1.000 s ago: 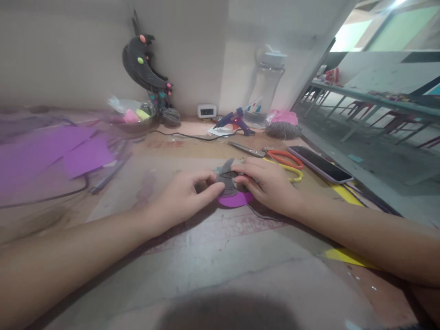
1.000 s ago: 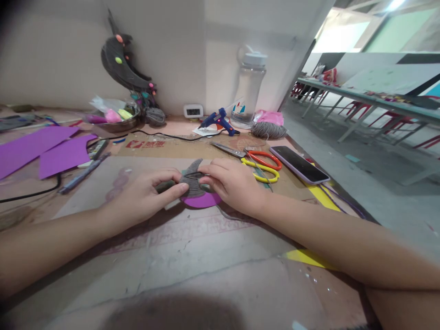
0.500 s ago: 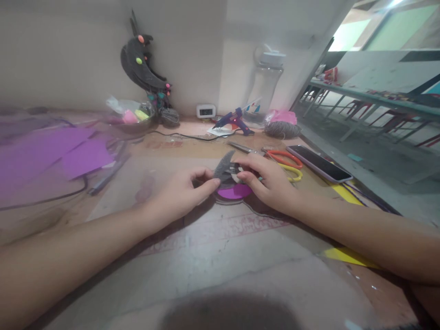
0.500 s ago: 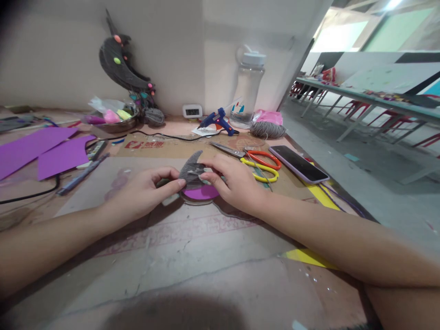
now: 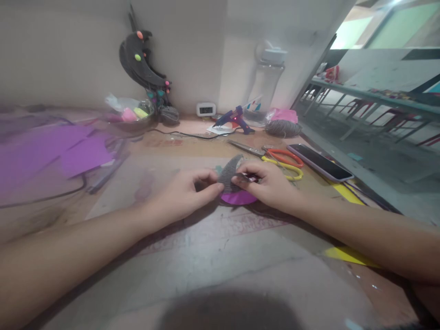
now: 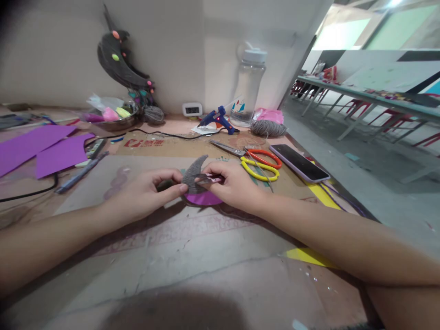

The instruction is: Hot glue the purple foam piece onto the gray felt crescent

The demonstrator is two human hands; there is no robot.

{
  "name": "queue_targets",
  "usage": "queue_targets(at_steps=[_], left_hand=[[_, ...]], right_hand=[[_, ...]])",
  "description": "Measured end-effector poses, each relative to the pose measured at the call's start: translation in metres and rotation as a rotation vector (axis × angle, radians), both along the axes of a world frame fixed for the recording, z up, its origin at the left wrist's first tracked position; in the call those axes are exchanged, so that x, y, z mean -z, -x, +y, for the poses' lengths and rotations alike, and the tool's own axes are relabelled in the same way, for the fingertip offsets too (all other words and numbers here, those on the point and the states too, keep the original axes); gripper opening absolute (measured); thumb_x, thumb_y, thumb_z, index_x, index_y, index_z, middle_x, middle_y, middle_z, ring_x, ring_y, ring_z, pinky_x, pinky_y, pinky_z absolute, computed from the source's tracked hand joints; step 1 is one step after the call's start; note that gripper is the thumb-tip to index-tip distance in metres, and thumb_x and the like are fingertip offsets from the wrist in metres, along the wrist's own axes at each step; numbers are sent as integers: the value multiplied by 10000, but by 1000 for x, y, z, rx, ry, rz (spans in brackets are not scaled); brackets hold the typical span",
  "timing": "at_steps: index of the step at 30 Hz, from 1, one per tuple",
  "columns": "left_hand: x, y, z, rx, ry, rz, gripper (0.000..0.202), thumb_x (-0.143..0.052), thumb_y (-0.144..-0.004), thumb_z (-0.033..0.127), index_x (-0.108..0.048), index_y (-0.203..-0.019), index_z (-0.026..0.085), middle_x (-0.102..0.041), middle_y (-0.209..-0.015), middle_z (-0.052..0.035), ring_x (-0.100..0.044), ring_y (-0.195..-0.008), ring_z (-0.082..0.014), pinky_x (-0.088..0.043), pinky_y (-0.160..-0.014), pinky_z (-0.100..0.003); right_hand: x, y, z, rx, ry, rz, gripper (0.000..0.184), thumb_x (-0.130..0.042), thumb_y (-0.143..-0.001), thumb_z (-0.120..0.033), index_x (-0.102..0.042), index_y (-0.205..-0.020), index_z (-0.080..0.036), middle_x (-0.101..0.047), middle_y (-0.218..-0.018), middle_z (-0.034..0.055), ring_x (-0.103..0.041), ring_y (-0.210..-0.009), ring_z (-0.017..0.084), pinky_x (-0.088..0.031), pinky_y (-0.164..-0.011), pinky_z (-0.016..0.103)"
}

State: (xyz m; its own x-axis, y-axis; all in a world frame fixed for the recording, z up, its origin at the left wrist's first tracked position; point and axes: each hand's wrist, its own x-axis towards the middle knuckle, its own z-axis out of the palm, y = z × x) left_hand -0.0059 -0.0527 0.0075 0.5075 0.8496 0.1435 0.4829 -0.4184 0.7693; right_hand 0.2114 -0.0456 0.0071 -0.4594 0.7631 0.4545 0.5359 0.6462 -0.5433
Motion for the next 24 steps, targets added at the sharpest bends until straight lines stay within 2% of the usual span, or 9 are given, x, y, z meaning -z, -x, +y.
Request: queue_targets(at_steps=[4,12,17,21,24], left_hand=[[1,1,1,11,-10,19,258,-509,-861,424,-609,-770,204,-571,-709,37,-518,-690,-134,-394,-627,-229],[-1,-1,0,-8,11,27,252,-540,-843,440,-595,-758,210,-564,-696,43,-506,-656,-128,-389,-624,-231],[3,2,2,14,-15,25,266,-526,-857,452,-597,-779,208,-570,-741,31,-523,-710,-144,-395,-647,-244],[5,2,4,58,-10,-9,257,-523,-871,438,-613,-807,205,-590,-787,25,-542,-763,-147,-413,-711,-253],[3,2,3,64,15,-9,250,-532,-869,430,-619,-807,204,-585,-772,30,-533,-749,-139,-404,-691,-243]], right_hand=[[-3,1,-1,14,127,43,261,-593,-864,-324,-572,-661,-161,-522,-606,-30,-437,-560,90,-313,-520,220],[-4,1,0,-8,152,67,264,-586,-867,-324,-567,-659,-162,-515,-616,-32,-426,-560,86,-310,-523,219],[-4,0,1,-24,219,64,285,-574,-874,-367,-570,-674,-163,-504,-631,-31,-421,-579,91,-308,-534,225],[-3,-2,3,-80,301,94,354,-545,-889,-423,-529,-648,-164,-446,-637,-37,-395,-588,90,-303,-544,227],[-2,-3,5,-100,370,121,374,-559,-878,-442,-494,-630,-170,-390,-623,-49,-358,-567,83,-286,-526,224]])
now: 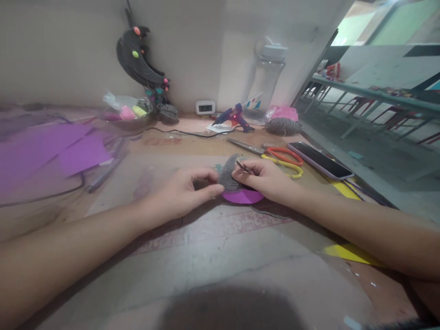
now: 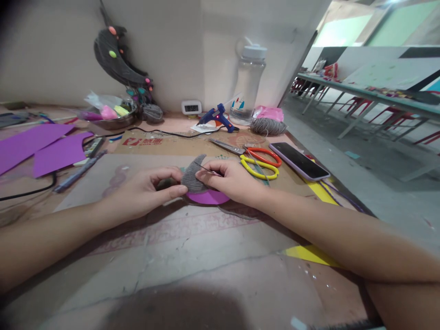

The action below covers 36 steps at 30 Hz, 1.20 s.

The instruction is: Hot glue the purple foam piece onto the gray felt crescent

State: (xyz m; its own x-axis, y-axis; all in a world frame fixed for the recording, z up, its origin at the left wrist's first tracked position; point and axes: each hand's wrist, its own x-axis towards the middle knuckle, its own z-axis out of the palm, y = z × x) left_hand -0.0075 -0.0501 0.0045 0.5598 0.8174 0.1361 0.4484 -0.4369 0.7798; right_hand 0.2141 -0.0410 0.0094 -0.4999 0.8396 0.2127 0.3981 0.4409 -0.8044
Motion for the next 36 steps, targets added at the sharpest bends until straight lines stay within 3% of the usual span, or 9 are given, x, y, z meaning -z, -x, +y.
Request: queue_targets(at_steps=[8,18,25,29,36], left_hand=[[-2,-2,-1,-82,4,51,295,-512,-851,450,-593,-721,198,-525,-660,38,-483,-648,-131,-361,-595,-229],[-1,-1,-1,-83,40,28,231,-557,-832,424,-590,-755,208,-545,-677,45,-483,-622,-123,-348,-567,-227],[0,-1,-1,-151,68,-37,271,-543,-853,453,-595,-774,200,-599,-718,31,-535,-693,-144,-383,-632,-248],[0,0,1,-198,72,10,318,-535,-851,509,-608,-799,204,-567,-662,39,-494,-613,-134,-348,-571,-248],[-5,-1,0,-185,68,-81,296,-554,-855,466,-611,-767,189,-634,-736,32,-556,-690,-133,-404,-665,-244]], right_hand=[[-3,6,-6,58,-174,-74,304,-566,-868,-357,-517,-633,-171,-459,-616,-38,-376,-554,85,-289,-519,226],[-2,4,-3,89,-188,-69,328,-552,-887,-422,-542,-680,-169,-489,-619,-33,-424,-561,91,-336,-532,228],[-20,-10,-13,156,-696,-197,339,-395,-967,-442,-582,-1111,-199,-637,-964,93,-583,-822,202,-454,-719,342],[-26,-10,-22,74,-832,-385,242,-454,-948,-334,-600,-1087,-199,-665,-869,101,-596,-764,214,-450,-665,341],[-22,-9,-27,-63,-991,-462,208,-481,-950,-295,-611,-1065,-181,-663,-770,67,-588,-694,177,-431,-633,295]])
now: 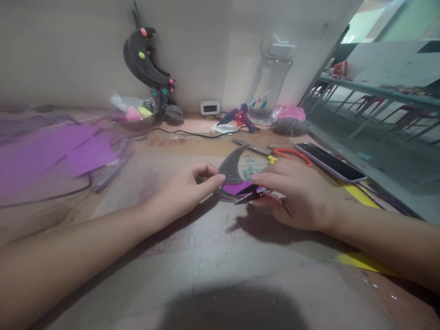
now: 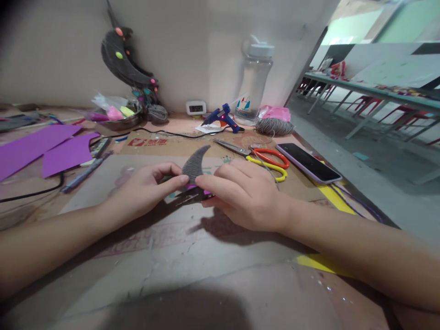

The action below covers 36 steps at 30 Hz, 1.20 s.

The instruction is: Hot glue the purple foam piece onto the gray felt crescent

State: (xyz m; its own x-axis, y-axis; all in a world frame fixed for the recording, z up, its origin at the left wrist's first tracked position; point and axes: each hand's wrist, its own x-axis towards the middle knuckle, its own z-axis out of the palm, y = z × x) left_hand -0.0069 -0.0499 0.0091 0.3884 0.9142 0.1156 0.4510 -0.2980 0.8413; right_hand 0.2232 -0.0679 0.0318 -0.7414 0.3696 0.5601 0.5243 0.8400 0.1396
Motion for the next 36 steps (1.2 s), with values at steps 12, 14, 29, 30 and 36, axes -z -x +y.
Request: queue_targets(at_steps=[12,14,29,30,36], left_hand=[[6,0,0,23,122,-166,262,-619,-816,457,-645,-813,196,-650,-803,7,-566,-736,-148,-419,-670,-253],[6,0,1,24,129,-188,262,-624,-817,453,-647,-803,193,-648,-792,11,-570,-735,-144,-423,-684,-253],[6,0,3,77,237,-306,197,-674,-801,388,-661,-770,194,-668,-773,15,-593,-726,-127,-446,-702,-239],[6,0,3,80,241,-311,194,-677,-800,385,-660,-770,193,-668,-772,16,-596,-728,-127,-447,-708,-239],[8,1,4,79,251,-326,194,-677,-802,379,-659,-783,187,-665,-785,7,-592,-750,-134,-445,-720,-249]], right_hand=[[18,-3,19,125,-38,77,202,-472,-934,-213,-637,-1028,-143,-662,-769,69,-599,-689,182,-447,-613,284],[17,-3,18,130,-60,65,205,-463,-937,-213,-638,-1022,-148,-664,-757,66,-599,-681,182,-447,-607,285],[20,-2,17,132,70,111,205,-490,-938,-235,-640,-1036,-136,-717,-942,96,-665,-840,213,-504,-725,315],[20,-2,17,129,69,115,204,-492,-937,-238,-639,-1038,-139,-717,-944,94,-664,-842,212,-504,-727,314],[19,-2,17,130,64,120,221,-486,-942,-251,-640,-1035,-123,-715,-933,108,-664,-831,222,-506,-712,330]])
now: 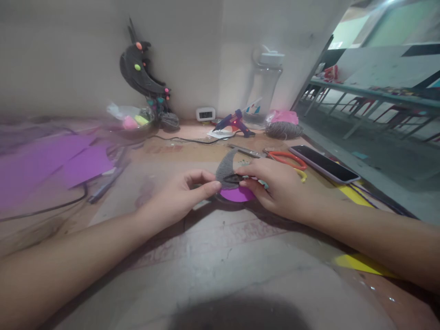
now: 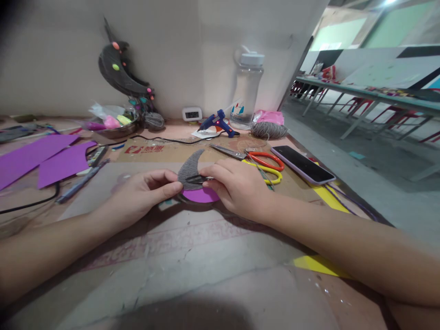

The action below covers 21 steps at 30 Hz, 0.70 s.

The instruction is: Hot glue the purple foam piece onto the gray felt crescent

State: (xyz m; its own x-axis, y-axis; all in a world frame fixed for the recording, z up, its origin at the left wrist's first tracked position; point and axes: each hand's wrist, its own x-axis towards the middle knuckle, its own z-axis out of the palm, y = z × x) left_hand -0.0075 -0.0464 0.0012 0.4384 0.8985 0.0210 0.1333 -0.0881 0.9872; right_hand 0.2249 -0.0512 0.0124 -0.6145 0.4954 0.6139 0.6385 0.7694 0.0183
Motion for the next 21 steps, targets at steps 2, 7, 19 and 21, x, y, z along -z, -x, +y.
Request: queue_targets(at_steps=[2,7,19,21], left_hand=[[0,0,0,7,5,-1,194,-676,-806,379,-658,-789,187,-660,-793,10,-587,-761,-129,-437,-731,-246],[-2,0,0,-6,17,3,213,-679,-801,393,-653,-781,183,-652,-780,11,-581,-744,-128,-432,-722,-250],[-2,-2,-1,-33,42,-30,211,-697,-781,395,-655,-756,189,-656,-746,20,-579,-680,-114,-435,-662,-242],[-2,-2,-1,-22,55,-42,204,-700,-781,387,-653,-754,191,-657,-742,23,-577,-675,-111,-434,-654,-237]], right_hand=[[-1,0,-1,2,2,0,226,-474,-946,-253,-639,-1033,-124,-714,-925,109,-664,-824,221,-509,-710,333],[-1,0,-2,17,21,2,214,-472,-944,-256,-634,-1038,-150,-719,-934,96,-669,-835,216,-517,-723,335],[-1,-1,-1,23,83,29,215,-503,-930,-251,-654,-1031,-135,-728,-944,106,-678,-836,219,-524,-718,334],[0,-1,0,19,94,37,210,-512,-927,-247,-654,-1038,-138,-729,-955,103,-679,-848,215,-526,-731,330]])
